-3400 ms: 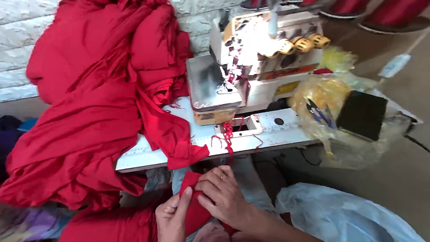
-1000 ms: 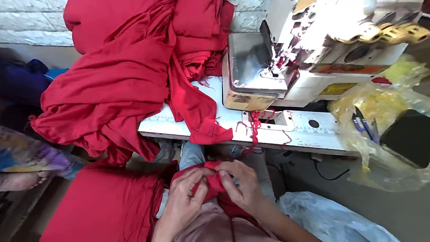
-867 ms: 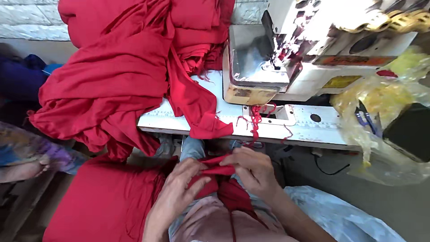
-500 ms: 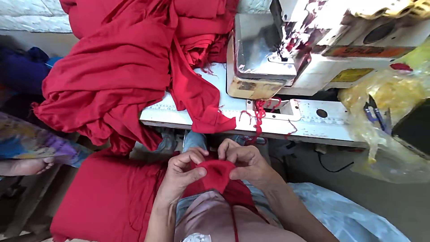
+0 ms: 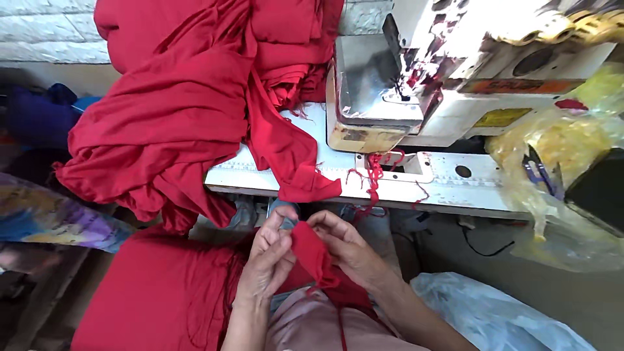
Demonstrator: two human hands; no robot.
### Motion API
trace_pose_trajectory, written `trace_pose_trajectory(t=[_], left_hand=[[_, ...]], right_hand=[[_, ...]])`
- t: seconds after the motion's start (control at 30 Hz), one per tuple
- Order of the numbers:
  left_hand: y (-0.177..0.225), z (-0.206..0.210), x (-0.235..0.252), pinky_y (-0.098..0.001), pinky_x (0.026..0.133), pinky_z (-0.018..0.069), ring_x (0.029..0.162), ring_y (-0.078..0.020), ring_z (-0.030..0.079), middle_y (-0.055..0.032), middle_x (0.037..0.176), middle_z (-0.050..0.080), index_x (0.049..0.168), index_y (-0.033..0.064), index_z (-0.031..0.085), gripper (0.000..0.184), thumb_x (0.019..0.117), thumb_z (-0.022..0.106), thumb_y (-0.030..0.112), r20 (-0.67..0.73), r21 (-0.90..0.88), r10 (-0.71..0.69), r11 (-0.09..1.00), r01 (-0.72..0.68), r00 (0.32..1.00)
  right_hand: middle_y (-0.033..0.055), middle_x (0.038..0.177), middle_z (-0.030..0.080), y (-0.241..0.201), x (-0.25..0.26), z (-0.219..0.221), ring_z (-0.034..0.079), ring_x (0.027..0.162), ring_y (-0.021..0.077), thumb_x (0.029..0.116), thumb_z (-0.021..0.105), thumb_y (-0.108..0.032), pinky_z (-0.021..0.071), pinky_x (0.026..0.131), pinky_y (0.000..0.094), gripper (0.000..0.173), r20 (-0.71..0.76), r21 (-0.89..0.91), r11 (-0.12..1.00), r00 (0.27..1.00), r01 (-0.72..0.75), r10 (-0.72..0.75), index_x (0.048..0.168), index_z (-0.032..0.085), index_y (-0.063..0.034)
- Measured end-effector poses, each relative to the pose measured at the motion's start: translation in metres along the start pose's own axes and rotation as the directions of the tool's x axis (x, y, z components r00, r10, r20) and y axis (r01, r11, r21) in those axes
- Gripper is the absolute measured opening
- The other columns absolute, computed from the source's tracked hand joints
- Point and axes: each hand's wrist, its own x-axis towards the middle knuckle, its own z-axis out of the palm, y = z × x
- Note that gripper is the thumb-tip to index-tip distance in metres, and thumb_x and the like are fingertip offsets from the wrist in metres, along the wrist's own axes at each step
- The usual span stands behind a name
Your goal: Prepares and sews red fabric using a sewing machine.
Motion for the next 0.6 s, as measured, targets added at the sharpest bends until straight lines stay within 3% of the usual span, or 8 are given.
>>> trace_pose_trajectory(t=[0.07, 0.13, 0.2, 0.33, 0.43, 0.5, 0.6], left_hand=[[0.001, -0.001, 0.000, -0.0296, 0.090, 0.0595, 0.097, -0.0130, 0.073, -0.0085, 0.113, 0.073, 0.144, 0.0103, 0.051, 0.049, 0.0993, 0.066, 0.021, -0.054, 0.008, -0.040, 0.999, 0.041, 0.998], [0.003, -0.005, -0.002, -0.0313, 0.090, 0.0602, 0.100, -0.0152, 0.073, -0.0112, 0.121, 0.071, 0.155, 0.0112, 0.038, 0.065, 0.0991, 0.067, 0.027, -0.088, 0.057, -0.061, 0.996, 0.066, 0.994], [0.005, -0.006, -0.005, -0.0329, 0.090, 0.0607, 0.101, -0.0178, 0.074, -0.0125, 0.122, 0.071, 0.159, 0.0125, 0.031, 0.073, 0.0984, 0.067, 0.032, -0.117, 0.093, -0.070, 0.992, 0.081, 0.991], [0.005, -0.006, -0.005, -0.0340, 0.091, 0.0608, 0.102, -0.0195, 0.074, -0.0133, 0.121, 0.071, 0.160, 0.0143, 0.027, 0.075, 0.0992, 0.066, 0.033, -0.107, 0.105, -0.081, 0.990, 0.092, 0.991], [0.005, -0.003, -0.003, -0.0315, 0.092, 0.0599, 0.100, -0.0152, 0.074, -0.0096, 0.117, 0.074, 0.160, 0.0129, 0.025, 0.075, 0.0998, 0.065, 0.031, -0.071, 0.160, -0.096, 0.981, 0.106, 0.993], [0.007, 0.000, -0.002, -0.0298, 0.091, 0.0590, 0.098, -0.0115, 0.073, -0.0050, 0.113, 0.075, 0.159, 0.0095, 0.024, 0.076, 0.0992, 0.067, 0.028, -0.053, 0.279, -0.128, 0.950, 0.138, 0.990], [0.010, 0.004, -0.003, -0.0305, 0.094, 0.0587, 0.099, -0.0097, 0.073, -0.0005, 0.110, 0.075, 0.155, 0.0009, 0.022, 0.075, 0.0961, 0.068, 0.009, -0.038, 0.446, -0.196, 0.874, 0.192, 0.980]], right_hand=[[-0.0018, 0.105, 0.069, -0.006, 0.000, 0.000, 0.064, 0.083, 0.0011, 0.1059, 0.051, -0.012, 0.0540, 0.068, 0.0171, 0.020, -0.106, -0.257, 0.957, 0.980, 0.134, -0.166, 0.122, 0.059, -0.0026], [-0.0012, 0.103, 0.071, -0.015, 0.001, -0.006, 0.061, 0.075, -0.0008, 0.1068, 0.049, -0.013, 0.0501, 0.063, 0.0155, 0.019, -0.152, -0.415, 0.873, 0.927, 0.255, -0.343, 0.116, 0.063, -0.0034], [-0.0038, 0.103, 0.073, -0.028, 0.002, -0.015, 0.061, 0.074, -0.0039, 0.1052, 0.055, -0.015, 0.0509, 0.064, 0.0129, 0.016, -0.094, -0.479, 0.800, 0.884, 0.363, -0.457, 0.112, 0.067, -0.0089], [0.0032, 0.120, 0.064, -0.054, 0.002, -0.018, 0.055, 0.079, -0.0041, 0.0975, 0.068, -0.017, 0.0477, 0.067, 0.0100, 0.025, 0.239, -0.673, 0.574, 0.871, 0.467, -0.429, 0.122, 0.072, -0.0119], [0.0113, 0.122, 0.067, -0.057, 0.007, -0.009, 0.054, 0.072, 0.0040, 0.1004, 0.062, -0.020, 0.0450, 0.064, 0.0188, 0.023, 0.373, -0.814, 0.292, 0.837, 0.502, -0.400, 0.118, 0.077, -0.0216], [0.0108, 0.113, 0.071, -0.055, 0.010, -0.008, 0.056, 0.071, 0.0047, 0.1004, 0.061, -0.017, 0.0463, 0.064, 0.0189, 0.019, 0.371, -0.822, 0.254, 0.818, 0.509, -0.438, 0.107, 0.080, -0.0143], [0.0072, 0.102, 0.072, -0.058, 0.015, -0.013, 0.066, 0.088, 0.0047, 0.0969, 0.064, -0.010, 0.0552, 0.076, 0.0172, 0.016, 0.326, -0.824, 0.273, 0.810, 0.496, -0.487, 0.098, 0.079, -0.0047]])
